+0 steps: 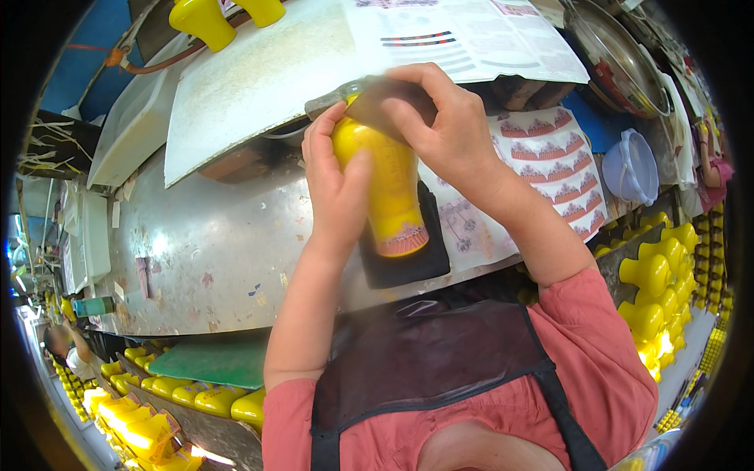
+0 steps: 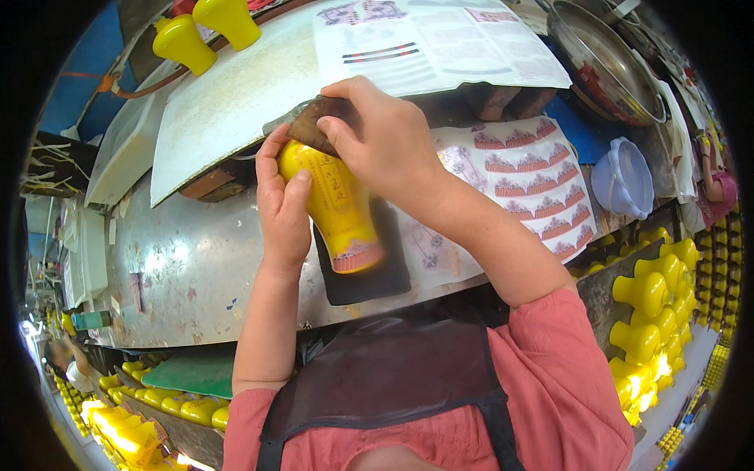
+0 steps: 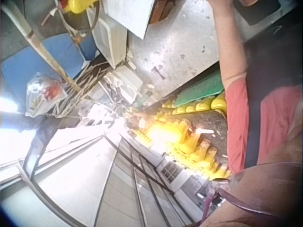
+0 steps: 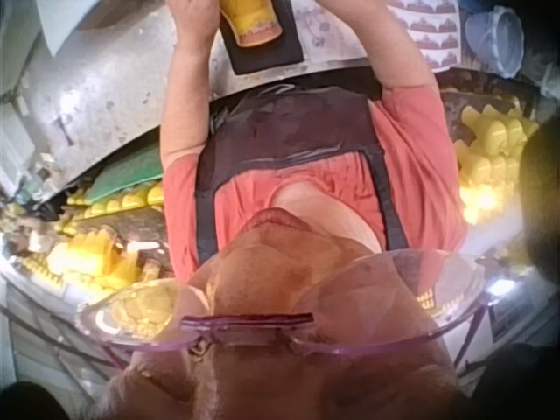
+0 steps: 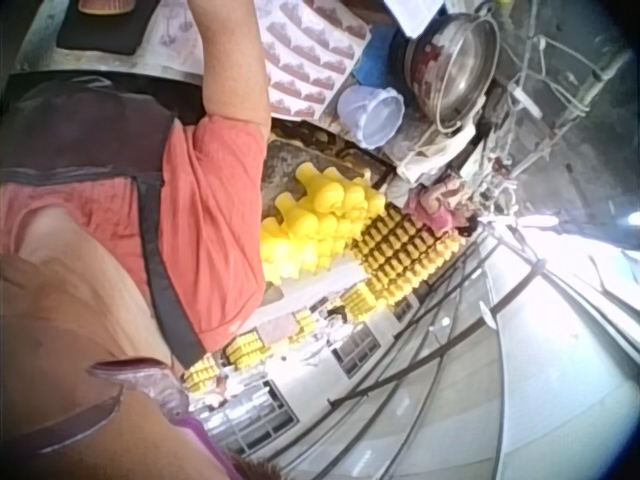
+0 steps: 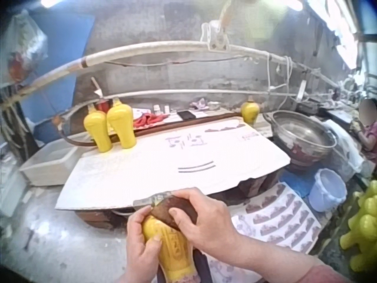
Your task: The person applies adhesive labels to yellow plastic containers. They peel a label from a sheet, position it on the container, and smooth it down with their fingers. The process is repeated for multiple containers.
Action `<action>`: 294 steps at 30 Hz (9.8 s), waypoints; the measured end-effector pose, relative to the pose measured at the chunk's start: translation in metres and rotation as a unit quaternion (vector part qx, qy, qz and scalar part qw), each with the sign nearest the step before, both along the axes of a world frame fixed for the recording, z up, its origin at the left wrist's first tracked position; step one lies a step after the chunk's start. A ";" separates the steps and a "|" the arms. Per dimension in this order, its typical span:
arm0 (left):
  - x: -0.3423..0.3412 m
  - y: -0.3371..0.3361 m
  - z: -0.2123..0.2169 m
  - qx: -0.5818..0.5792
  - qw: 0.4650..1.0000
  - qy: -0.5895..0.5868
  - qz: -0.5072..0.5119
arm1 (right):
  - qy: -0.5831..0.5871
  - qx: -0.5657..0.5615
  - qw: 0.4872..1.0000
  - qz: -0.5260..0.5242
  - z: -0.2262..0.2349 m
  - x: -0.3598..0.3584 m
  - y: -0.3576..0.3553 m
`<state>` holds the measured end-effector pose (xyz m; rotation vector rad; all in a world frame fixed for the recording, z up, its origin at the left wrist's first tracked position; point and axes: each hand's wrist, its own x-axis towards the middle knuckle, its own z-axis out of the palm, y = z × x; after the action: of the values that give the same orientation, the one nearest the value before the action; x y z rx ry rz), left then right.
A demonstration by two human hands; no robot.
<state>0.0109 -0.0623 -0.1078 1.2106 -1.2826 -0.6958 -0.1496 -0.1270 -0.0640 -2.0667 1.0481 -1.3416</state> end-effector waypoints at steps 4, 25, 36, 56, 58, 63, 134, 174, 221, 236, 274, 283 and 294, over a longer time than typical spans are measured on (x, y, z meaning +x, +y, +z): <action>0.001 0.000 0.000 0.016 0.999 0.042 -0.016 | -0.001 -0.007 1.000 0.003 -0.001 0.000 0.000; 0.004 -0.021 0.021 0.055 0.988 0.142 -0.017 | 0.150 -0.358 0.919 0.064 0.005 -0.020 0.035; 0.013 -0.026 0.017 0.087 0.953 0.285 -0.044 | 0.283 -0.329 0.894 0.111 0.021 -0.011 0.051; -0.002 0.001 -0.021 -0.014 0.999 -0.029 0.011 | 0.107 -0.125 0.981 0.107 0.038 -0.001 0.007; -0.004 0.000 -0.024 -0.045 0.998 -0.022 0.029 | 0.151 -0.126 0.978 0.073 0.043 0.004 -0.005; -0.003 0.012 -0.020 -0.039 0.986 -0.150 0.063 | 0.095 -0.021 0.990 0.101 0.044 0.001 -0.010; -0.021 0.093 -0.039 0.057 0.975 -0.212 0.046 | 0.465 0.030 0.884 -0.016 -0.091 -0.115 0.158; -0.047 0.143 -0.011 -0.157 0.971 -0.181 -0.011 | 0.462 -0.061 0.881 0.079 -0.087 -0.145 0.165; -0.031 0.141 0.014 0.257 0.872 0.361 -0.209 | -0.108 0.481 0.841 0.222 0.010 -0.095 0.142; -0.014 0.139 0.053 0.150 0.968 -0.092 -0.181 | 0.051 0.385 0.885 0.257 0.037 -0.088 0.120; -0.001 0.022 -0.004 0.108 0.990 0.037 0.079 | 0.344 -0.444 0.809 0.171 -0.006 -0.058 0.036; -0.010 0.053 -0.021 0.087 0.989 0.116 0.026 | 0.175 -0.053 0.982 0.043 -0.001 -0.037 0.036; 0.002 0.054 -0.033 0.066 0.954 0.286 -0.060 | 0.120 0.243 0.961 0.053 0.012 -0.011 0.004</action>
<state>0.0128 -0.0081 -0.1413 0.9399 -0.8339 -1.1397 -0.1607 -0.1229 -0.0516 -1.8987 1.2039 -0.6969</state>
